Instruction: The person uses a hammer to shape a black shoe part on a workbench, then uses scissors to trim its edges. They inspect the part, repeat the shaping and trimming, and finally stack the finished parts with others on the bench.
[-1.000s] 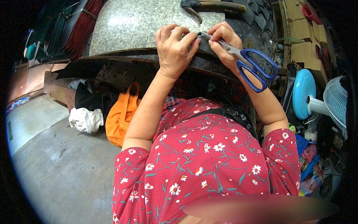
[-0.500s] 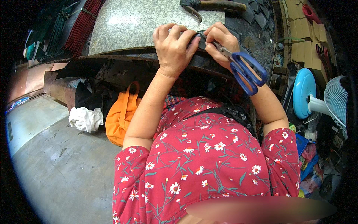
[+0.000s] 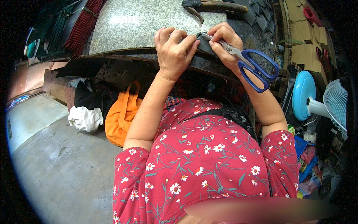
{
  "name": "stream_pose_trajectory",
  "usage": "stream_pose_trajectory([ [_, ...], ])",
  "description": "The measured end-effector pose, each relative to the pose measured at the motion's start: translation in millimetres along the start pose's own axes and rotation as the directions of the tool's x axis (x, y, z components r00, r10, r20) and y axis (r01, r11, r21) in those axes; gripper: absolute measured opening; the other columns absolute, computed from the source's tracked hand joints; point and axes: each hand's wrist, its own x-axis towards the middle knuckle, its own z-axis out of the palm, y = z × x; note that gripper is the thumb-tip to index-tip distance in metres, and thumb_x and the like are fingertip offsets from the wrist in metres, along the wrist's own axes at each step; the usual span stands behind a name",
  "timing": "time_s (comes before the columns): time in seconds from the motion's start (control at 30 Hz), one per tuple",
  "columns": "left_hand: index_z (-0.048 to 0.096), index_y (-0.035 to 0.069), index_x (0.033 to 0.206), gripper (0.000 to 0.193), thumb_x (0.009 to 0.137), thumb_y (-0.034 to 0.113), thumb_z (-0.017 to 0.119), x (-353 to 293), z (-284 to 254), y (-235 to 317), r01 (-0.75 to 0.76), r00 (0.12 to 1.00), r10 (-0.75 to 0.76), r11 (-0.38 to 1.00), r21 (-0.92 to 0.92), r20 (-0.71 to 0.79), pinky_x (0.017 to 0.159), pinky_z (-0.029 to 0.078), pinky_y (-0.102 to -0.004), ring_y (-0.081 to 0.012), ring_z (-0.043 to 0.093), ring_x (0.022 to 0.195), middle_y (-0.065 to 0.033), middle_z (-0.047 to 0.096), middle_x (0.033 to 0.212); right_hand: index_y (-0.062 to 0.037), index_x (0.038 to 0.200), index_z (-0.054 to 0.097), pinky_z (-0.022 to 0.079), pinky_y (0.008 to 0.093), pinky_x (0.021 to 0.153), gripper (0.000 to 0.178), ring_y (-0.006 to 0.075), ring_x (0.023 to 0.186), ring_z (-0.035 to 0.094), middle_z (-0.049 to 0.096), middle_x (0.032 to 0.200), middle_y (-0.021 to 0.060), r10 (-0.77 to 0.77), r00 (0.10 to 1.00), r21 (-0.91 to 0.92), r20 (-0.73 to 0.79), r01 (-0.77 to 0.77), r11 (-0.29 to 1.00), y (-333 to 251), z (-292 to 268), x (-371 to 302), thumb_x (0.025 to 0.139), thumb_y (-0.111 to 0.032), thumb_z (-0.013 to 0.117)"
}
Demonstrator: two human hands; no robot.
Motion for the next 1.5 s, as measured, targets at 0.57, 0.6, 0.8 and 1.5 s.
stream_pose_trajectory([
  [0.57,0.071,0.018,0.089,0.014,0.078,0.023,0.078,-4.7,2.8,-1.0,0.014,0.998,-0.016,0.999,-0.035,-0.055,0.102,0.038,-0.0514,-0.0244,0.056,0.098,0.0012,0.060,0.088,-0.0039,0.082,0.053,0.049,0.0345,0.069,0.013,0.0282,0.078,0.058,0.051,0.084,0.0121,-0.002,0.995,-0.165,0.101,0.018,0.986,-5.1,7.5,0.6,0.075,-0.003,0.064],
  [0.6,0.072,0.017,0.089,0.014,0.078,0.023,0.078,-4.7,2.7,-1.5,0.008,0.999,-0.010,0.999,-0.039,-0.047,0.102,0.039,-0.0514,-0.0243,0.056,0.097,0.0012,0.060,0.088,-0.0037,0.082,0.054,0.049,0.0341,0.070,0.012,0.0278,0.078,0.059,0.052,0.085,0.0120,0.009,0.995,-0.164,0.104,0.008,0.987,-4.9,7.2,0.2,0.075,-0.002,0.064],
  [0.8,0.072,0.016,0.087,0.013,0.076,0.019,0.079,-4.3,4.3,-3.0,-0.012,0.999,0.009,0.998,-0.057,-0.047,0.097,0.042,-0.0472,-0.0245,0.057,0.092,-0.0003,0.062,0.085,-0.0027,0.085,0.056,0.049,0.0306,0.081,0.009,0.0229,0.088,0.060,0.062,0.099,0.0126,-0.048,0.998,0.010,0.041,0.047,0.999,1.3,-1.3,2.8,0.080,0.001,0.062],
  [1.5,0.070,0.014,0.086,0.013,0.077,0.018,0.077,-1.4,4.9,-1.1,-0.006,0.999,0.004,0.998,-0.064,-0.038,0.096,0.042,-0.0473,-0.0260,0.057,0.093,-0.0017,0.061,0.086,-0.0013,0.083,0.055,0.048,0.0304,0.077,0.006,0.0175,0.082,0.057,0.061,0.094,0.0093,0.076,0.985,0.109,0.153,-0.093,0.990,-2.2,-6.9,12.1,0.081,-0.003,0.060],
])
